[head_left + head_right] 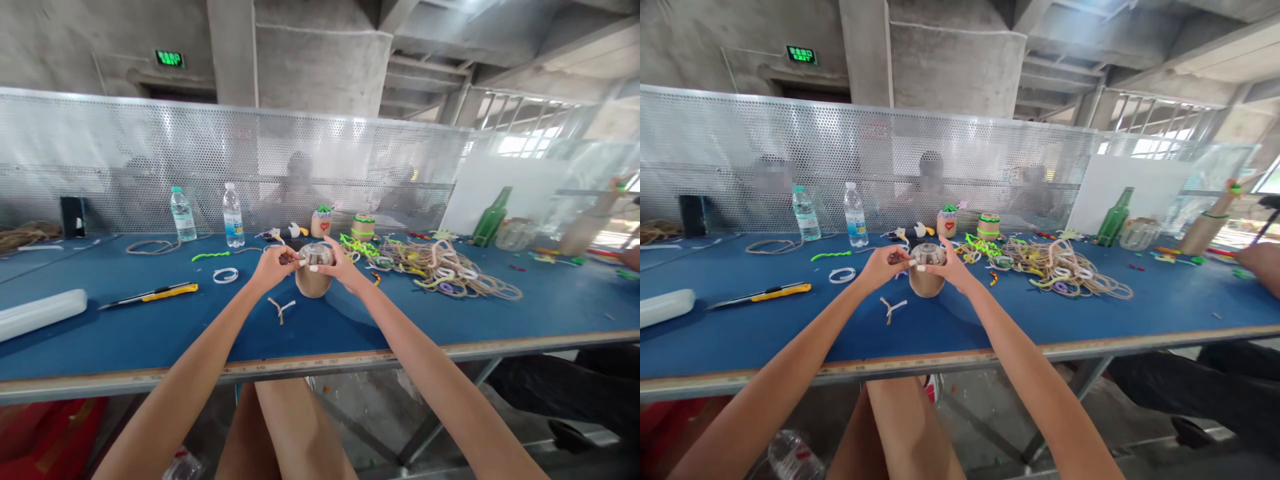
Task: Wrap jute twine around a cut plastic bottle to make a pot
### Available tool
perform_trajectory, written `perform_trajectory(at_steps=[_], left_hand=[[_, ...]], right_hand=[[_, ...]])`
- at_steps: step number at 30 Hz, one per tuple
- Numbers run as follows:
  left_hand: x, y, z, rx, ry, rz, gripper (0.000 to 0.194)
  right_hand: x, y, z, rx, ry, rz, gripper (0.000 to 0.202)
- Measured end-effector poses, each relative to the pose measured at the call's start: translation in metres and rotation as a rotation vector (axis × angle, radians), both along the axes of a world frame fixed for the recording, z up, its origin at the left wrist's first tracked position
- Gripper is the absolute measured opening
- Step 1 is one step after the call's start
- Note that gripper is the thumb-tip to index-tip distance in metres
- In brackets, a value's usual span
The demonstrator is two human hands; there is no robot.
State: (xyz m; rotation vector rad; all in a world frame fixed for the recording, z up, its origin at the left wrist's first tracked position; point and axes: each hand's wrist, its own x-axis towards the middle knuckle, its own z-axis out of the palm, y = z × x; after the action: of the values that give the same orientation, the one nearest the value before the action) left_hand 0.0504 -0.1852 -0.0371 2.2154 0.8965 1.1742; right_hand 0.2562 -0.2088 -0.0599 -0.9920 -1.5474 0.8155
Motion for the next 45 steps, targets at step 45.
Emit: perform_trajectory(at_steps=[45], left_hand=[[-0.004, 0.007, -0.002, 0.050, -0.001, -0.013, 0.016]], right_hand=[[-0.014, -0.011, 0.006, 0.004, -0.024, -0.137, 0.109]])
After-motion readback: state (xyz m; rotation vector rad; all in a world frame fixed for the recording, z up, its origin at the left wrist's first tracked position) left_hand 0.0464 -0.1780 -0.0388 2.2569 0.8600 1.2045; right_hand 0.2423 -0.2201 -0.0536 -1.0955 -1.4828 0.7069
